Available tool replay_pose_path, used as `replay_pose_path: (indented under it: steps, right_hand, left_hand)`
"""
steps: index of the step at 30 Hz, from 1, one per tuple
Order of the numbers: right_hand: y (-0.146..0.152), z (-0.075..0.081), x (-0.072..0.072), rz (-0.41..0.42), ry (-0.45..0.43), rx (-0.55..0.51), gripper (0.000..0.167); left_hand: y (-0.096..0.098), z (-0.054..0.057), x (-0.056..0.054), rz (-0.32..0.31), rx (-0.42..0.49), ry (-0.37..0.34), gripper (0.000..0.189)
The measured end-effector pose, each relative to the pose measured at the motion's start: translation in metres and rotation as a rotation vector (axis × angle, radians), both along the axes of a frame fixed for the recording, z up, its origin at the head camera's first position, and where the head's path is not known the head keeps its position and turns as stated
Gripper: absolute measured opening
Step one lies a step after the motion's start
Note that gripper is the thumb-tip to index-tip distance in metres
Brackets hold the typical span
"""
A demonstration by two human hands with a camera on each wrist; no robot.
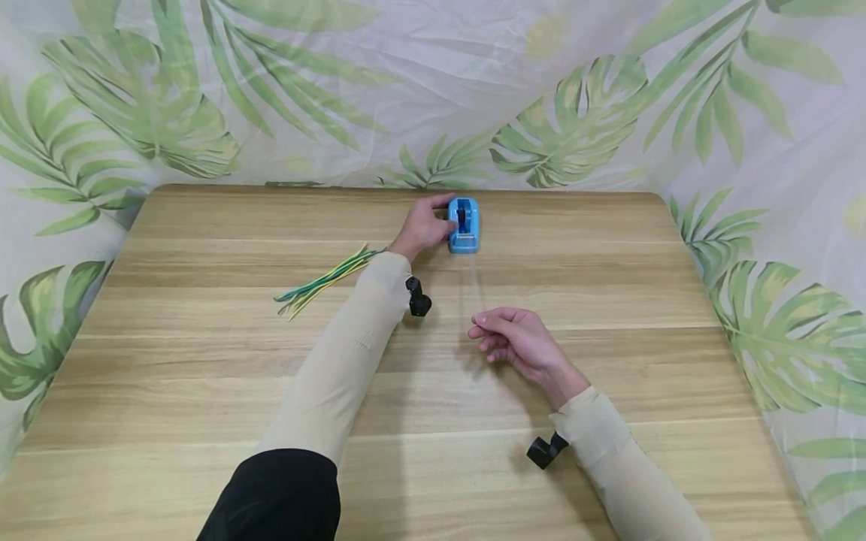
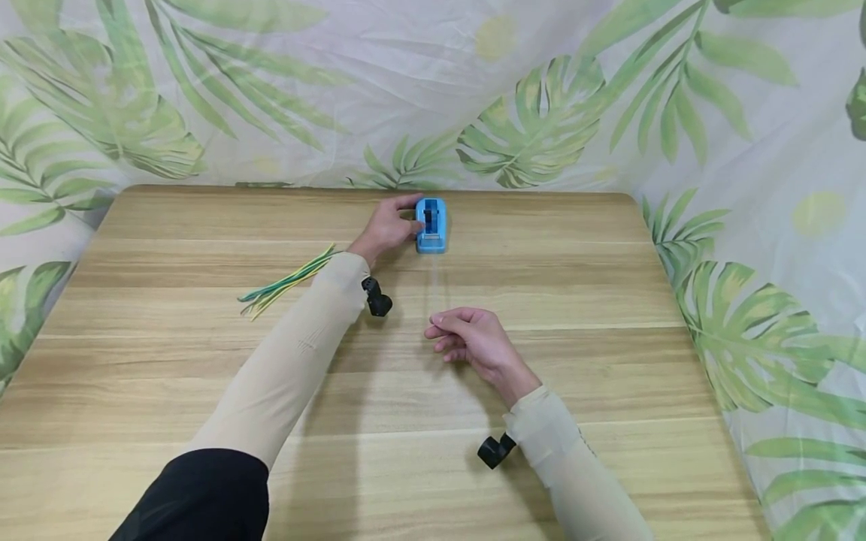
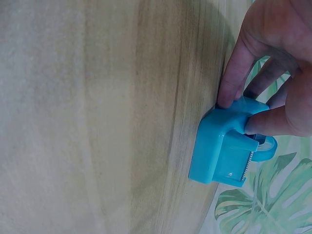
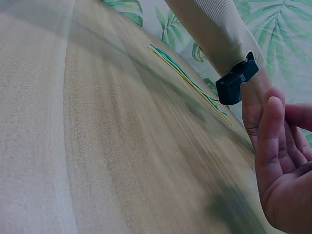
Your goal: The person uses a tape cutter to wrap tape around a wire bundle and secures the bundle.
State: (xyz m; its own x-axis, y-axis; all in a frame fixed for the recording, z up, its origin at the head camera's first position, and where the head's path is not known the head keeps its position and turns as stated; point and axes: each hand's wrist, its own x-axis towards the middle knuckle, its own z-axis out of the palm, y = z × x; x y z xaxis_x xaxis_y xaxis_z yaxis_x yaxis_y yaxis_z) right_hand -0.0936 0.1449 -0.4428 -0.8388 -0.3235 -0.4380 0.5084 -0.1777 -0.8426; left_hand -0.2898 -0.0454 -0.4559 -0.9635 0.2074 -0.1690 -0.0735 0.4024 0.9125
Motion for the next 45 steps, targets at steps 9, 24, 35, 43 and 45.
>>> replay_pose_path:
  steps: [9, 24, 35, 43, 45]
  right_hand:
    - [-0.002, 0.001, -0.003, 0.008, 0.007, -0.031, 0.025]
    - [-0.006, -0.008, -0.006, 0.025, -0.005, -0.062, 0.019]
    - [-0.007, -0.006, -0.005, 0.023, -0.011, -0.03, 0.026]
    - [-0.005, -0.005, 0.001, 0.031, -0.016, 0.002, 0.029]
    - [-0.004, -0.005, 0.002, 0.033, -0.013, -0.003, 0.026]
  left_hand:
    - [-0.006, 0.005, -0.002, -0.004, -0.032, 0.049, 0.059]
    - [-0.01, 0.004, 0.005, -0.033, -0.089, 0.108, 0.056]
    - [-0.061, 0.024, 0.043, -0.031, 0.02, 0.121, 0.044]
    - [-0.133, 0.039, 0.102, -0.046, -0.341, 0.291, 0.044]
    - [-0.152, 0.038, 0.116, -0.032, -0.432, 0.267, 0.05]
